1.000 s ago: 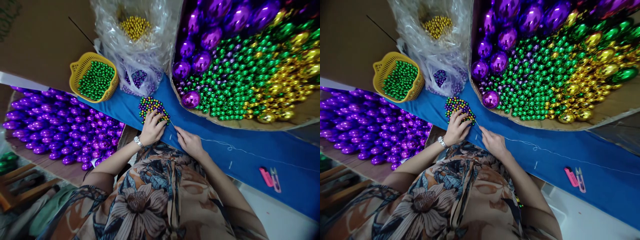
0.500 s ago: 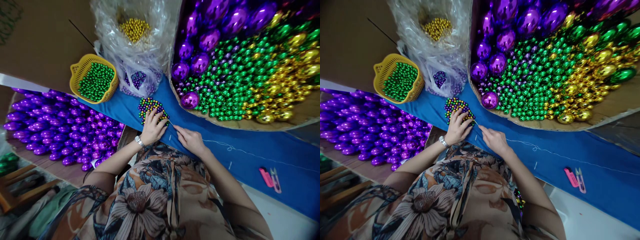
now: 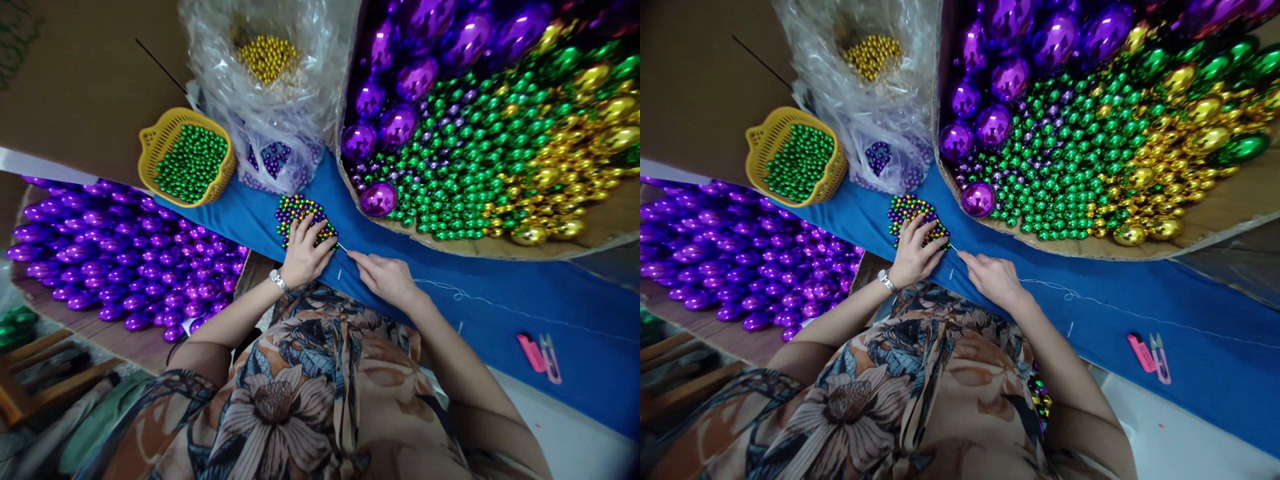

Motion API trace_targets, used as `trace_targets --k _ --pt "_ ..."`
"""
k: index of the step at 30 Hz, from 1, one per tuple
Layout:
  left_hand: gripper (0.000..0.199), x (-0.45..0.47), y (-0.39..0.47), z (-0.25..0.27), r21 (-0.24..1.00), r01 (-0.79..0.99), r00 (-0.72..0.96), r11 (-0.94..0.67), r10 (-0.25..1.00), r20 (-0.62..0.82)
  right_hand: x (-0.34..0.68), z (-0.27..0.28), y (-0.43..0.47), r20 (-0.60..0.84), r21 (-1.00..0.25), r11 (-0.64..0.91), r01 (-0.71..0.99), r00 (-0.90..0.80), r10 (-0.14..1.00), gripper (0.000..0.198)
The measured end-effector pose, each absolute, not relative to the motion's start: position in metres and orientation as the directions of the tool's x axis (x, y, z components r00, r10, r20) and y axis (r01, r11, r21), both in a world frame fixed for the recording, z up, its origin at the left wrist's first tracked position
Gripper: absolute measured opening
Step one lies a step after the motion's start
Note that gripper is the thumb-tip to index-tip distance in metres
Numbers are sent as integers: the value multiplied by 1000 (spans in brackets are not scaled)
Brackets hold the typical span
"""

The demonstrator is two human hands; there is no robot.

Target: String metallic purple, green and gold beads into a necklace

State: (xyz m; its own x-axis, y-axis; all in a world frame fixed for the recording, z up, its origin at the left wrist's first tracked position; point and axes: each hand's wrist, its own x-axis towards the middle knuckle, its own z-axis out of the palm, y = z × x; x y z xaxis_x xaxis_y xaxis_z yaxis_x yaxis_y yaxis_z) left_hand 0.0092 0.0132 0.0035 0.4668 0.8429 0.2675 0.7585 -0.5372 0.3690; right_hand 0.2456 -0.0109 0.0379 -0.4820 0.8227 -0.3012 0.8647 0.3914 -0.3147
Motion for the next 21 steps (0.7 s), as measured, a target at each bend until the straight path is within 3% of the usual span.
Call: trace_targets --k 9,21 --pt "29 10 14 2 393 757 471 -521 853 225 228 39 -3 -378 -227 380 897 -441 814 49" --pt "22 5 8 4 471 674 454 -570 822 345 240 21 -17 -132 -401 381 833 -464 876 42"
